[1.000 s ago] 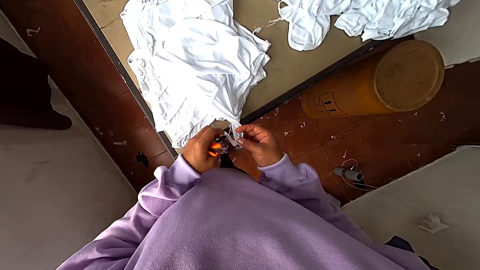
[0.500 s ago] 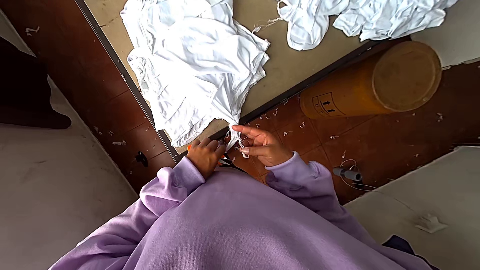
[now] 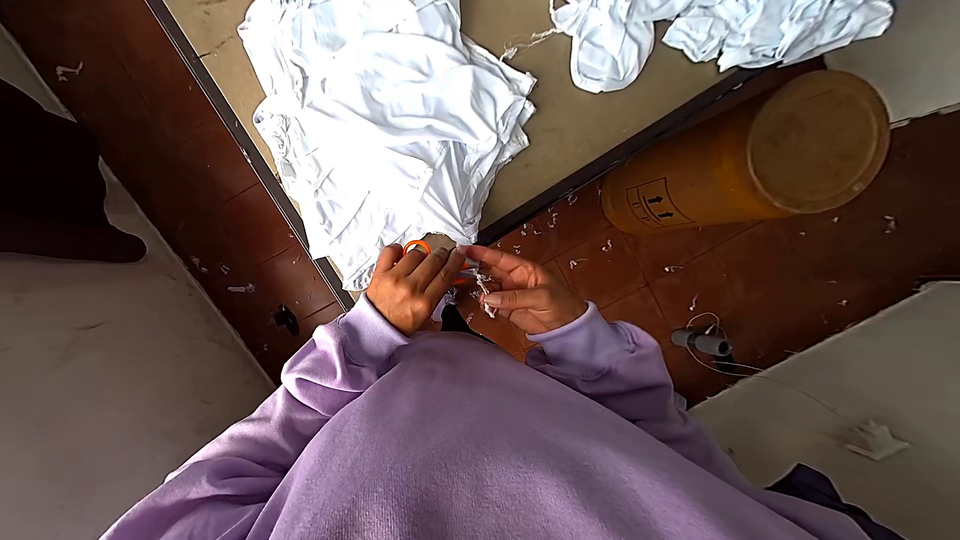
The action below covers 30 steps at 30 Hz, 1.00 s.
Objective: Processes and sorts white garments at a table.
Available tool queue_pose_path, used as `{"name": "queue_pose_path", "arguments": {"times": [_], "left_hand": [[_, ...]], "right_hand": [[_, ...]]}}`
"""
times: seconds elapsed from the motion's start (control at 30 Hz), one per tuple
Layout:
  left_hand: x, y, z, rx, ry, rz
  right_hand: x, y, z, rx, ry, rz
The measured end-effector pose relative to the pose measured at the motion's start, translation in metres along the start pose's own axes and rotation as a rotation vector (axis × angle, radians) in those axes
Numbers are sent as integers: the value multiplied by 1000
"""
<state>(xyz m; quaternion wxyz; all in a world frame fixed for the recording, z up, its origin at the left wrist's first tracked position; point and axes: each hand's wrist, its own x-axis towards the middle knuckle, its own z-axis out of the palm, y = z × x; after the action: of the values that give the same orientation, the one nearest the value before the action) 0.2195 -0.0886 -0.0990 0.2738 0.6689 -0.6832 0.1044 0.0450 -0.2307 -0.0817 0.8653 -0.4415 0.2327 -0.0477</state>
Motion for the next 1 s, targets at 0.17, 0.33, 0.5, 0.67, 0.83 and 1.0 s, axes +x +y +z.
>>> {"name": "queue_pose_path", "arguments": {"times": [0.17, 0.33, 0.5, 0.67, 0.83, 1.0], "left_hand": [[-3, -3, 6, 0, 4, 7], [-6, -3, 9, -14, 20, -10], [-6, -2, 8, 13, 60, -18], [-5, 0, 7, 39, 71, 2], [-6, -1, 11, -9, 89, -20], [-5, -3, 19, -698, -27, -407]], "right_hand": [[0, 1, 2, 37, -18, 10], [0, 0, 5, 3, 15, 27], [1, -2, 8, -15, 0, 38], [0, -2, 9, -44, -4, 22], [-1, -2, 11, -60, 15, 24], [-3, -3, 3, -39, -40, -75]]}}
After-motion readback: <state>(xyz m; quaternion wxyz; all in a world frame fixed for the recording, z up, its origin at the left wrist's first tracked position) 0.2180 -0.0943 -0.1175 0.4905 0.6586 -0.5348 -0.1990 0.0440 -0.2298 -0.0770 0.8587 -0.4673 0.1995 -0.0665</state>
